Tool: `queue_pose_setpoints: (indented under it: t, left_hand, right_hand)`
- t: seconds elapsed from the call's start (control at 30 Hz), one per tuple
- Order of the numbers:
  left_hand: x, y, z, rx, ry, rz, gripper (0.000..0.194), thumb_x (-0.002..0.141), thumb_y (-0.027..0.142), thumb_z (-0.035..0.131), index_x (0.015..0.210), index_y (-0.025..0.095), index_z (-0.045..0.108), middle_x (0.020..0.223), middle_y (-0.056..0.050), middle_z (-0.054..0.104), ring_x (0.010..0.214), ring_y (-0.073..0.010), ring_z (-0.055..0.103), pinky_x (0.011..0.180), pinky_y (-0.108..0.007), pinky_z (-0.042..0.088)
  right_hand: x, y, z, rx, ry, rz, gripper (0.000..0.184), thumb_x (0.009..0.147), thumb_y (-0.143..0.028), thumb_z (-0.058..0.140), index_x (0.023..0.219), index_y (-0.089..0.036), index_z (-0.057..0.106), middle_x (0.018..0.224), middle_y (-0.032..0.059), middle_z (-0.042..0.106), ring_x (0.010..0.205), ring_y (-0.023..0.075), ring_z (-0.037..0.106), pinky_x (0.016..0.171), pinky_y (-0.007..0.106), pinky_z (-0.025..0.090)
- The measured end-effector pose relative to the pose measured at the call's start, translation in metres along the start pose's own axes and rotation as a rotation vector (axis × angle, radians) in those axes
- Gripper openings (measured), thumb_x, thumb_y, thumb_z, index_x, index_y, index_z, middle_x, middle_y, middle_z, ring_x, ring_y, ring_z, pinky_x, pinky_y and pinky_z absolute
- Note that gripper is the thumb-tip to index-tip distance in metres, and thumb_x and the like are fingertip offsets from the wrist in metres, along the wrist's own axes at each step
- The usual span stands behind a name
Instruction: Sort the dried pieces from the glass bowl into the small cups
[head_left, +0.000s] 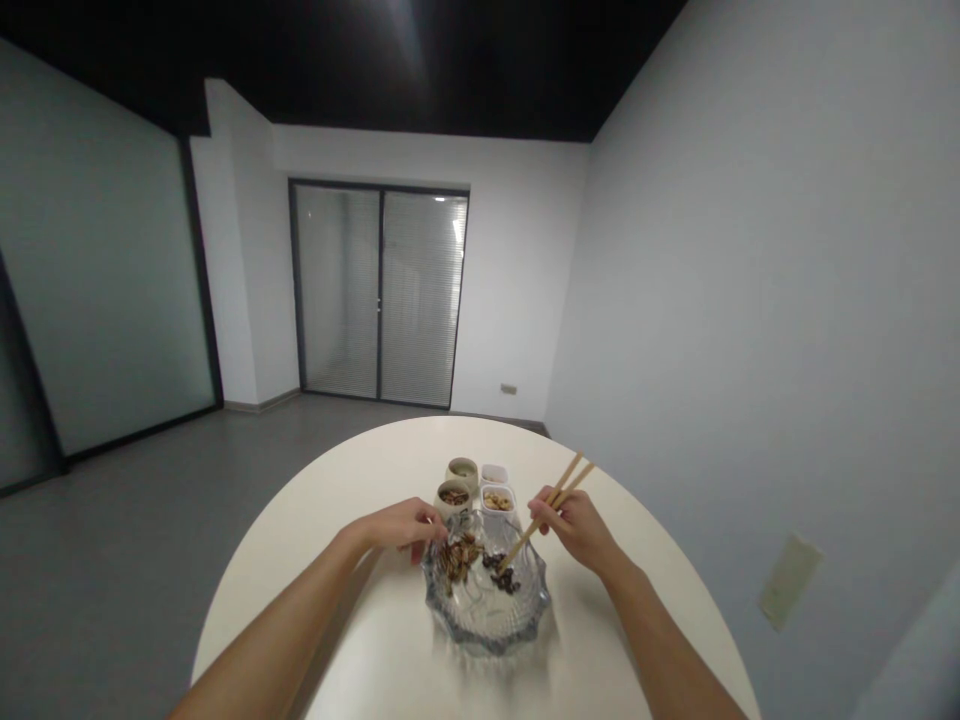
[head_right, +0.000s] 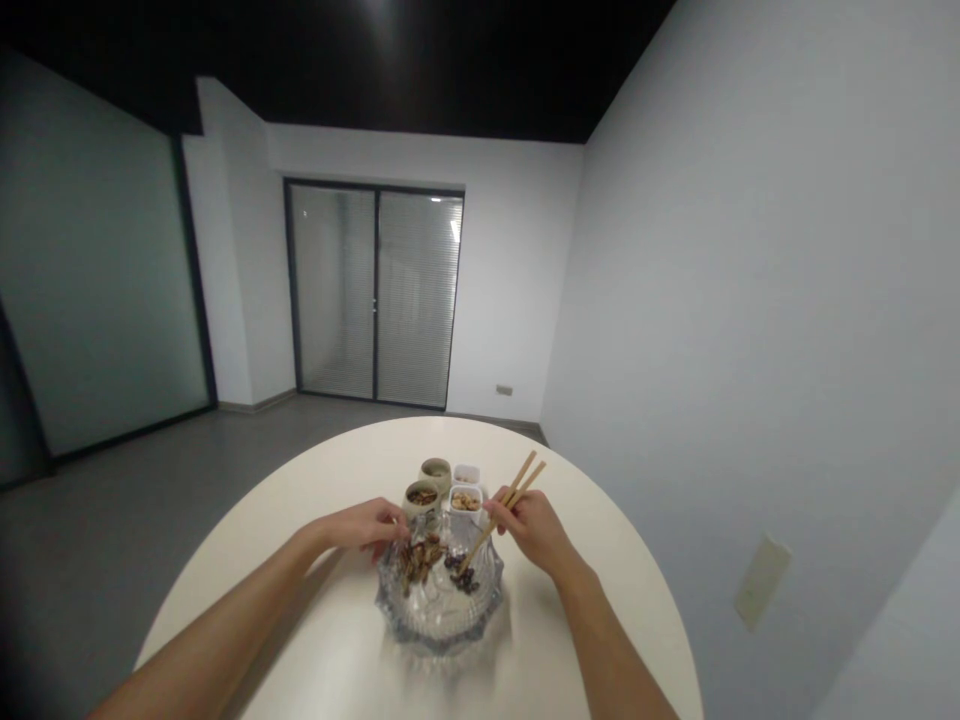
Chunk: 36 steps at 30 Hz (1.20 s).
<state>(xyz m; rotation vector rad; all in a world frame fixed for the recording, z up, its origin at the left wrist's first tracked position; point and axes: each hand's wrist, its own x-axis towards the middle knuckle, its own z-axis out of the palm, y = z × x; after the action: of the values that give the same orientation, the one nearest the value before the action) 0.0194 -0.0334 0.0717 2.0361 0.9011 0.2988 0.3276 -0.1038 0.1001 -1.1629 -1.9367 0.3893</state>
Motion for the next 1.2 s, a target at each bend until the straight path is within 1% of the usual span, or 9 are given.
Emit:
queue_pose_setpoints:
  t: [0.2,0.57,0.73,0.87,1.07,1.2]
  left_hand:
    - [-0.0001,-0.0008,-0.0007,-0.015,-0.003,0.022,0.039,0.080,0.051,0.057,0.087,0.014,0.068,0.054,0.001,0.057,0.048,-0.0132,0.053,0.044,-0.022,0.032]
    - [0.0004,-0.0009,-0.0003,-0.012,-0.003,0.008,0.038,0.079,0.050,0.058,0.085,0.014,0.067,0.054,0.002,0.056,0.048,-0.0132,0.053,0.045,-0.022,0.032]
    - [0.0021,-0.0056,-0.0004,-0.005,-0.005,0.014,0.039,0.080,0.050,0.056,0.087,0.014,0.068,0.057,0.001,0.058,0.049,-0.0134,0.055,0.045,-0.022,0.032]
    - [0.0016,-0.0046,0.0002,-0.003,-0.009,0.014,0.039,0.079,0.050,0.056,0.088,0.014,0.068,0.058,0.001,0.059,0.050,-0.0135,0.055,0.046,-0.022,0.032]
    - [-0.0002,-0.0003,-0.0002,-0.009,-0.015,0.029,0.037,0.081,0.049,0.056,0.084,0.014,0.068,0.052,0.002,0.056,0.046,-0.0125,0.051,0.044,-0.022,0.031]
    - [0.0010,-0.0037,-0.0007,-0.007,-0.010,0.021,0.037,0.081,0.049,0.056,0.087,0.015,0.070,0.053,0.002,0.058,0.047,-0.0131,0.052,0.044,-0.022,0.031]
  right_hand:
    - [0.0002,-0.0016,-0.0006,0.000,-0.007,-0.006,0.042,0.096,-0.046,0.053,0.066,-0.019,0.065,0.056,0.0012,0.064,0.054,0.0156,0.060,0.056,0.024,0.044]
    - [-0.0003,-0.0052,-0.0005,0.026,0.000,0.004,0.041,0.096,-0.046,0.052,0.067,-0.019,0.066,0.054,0.0008,0.063,0.053,0.0157,0.059,0.055,0.025,0.043]
    - [0.0004,-0.0019,-0.0001,0.015,0.018,-0.005,0.040,0.095,-0.046,0.053,0.068,-0.020,0.066,0.056,0.0010,0.064,0.054,0.0158,0.060,0.055,0.025,0.043]
    - [0.0007,0.0003,0.0009,0.007,0.018,0.003,0.037,0.094,-0.045,0.054,0.070,-0.020,0.067,0.056,0.0006,0.064,0.053,0.0157,0.060,0.055,0.024,0.043]
    - [0.0002,-0.0027,0.0018,0.014,0.004,0.015,0.039,0.094,-0.046,0.054,0.069,-0.020,0.067,0.055,0.0009,0.064,0.051,0.0154,0.058,0.052,0.024,0.042]
    - [0.0002,-0.0049,0.0012,0.036,0.027,0.015,0.040,0.094,-0.048,0.054,0.069,-0.019,0.067,0.054,0.0012,0.064,0.052,0.0155,0.059,0.052,0.024,0.043]
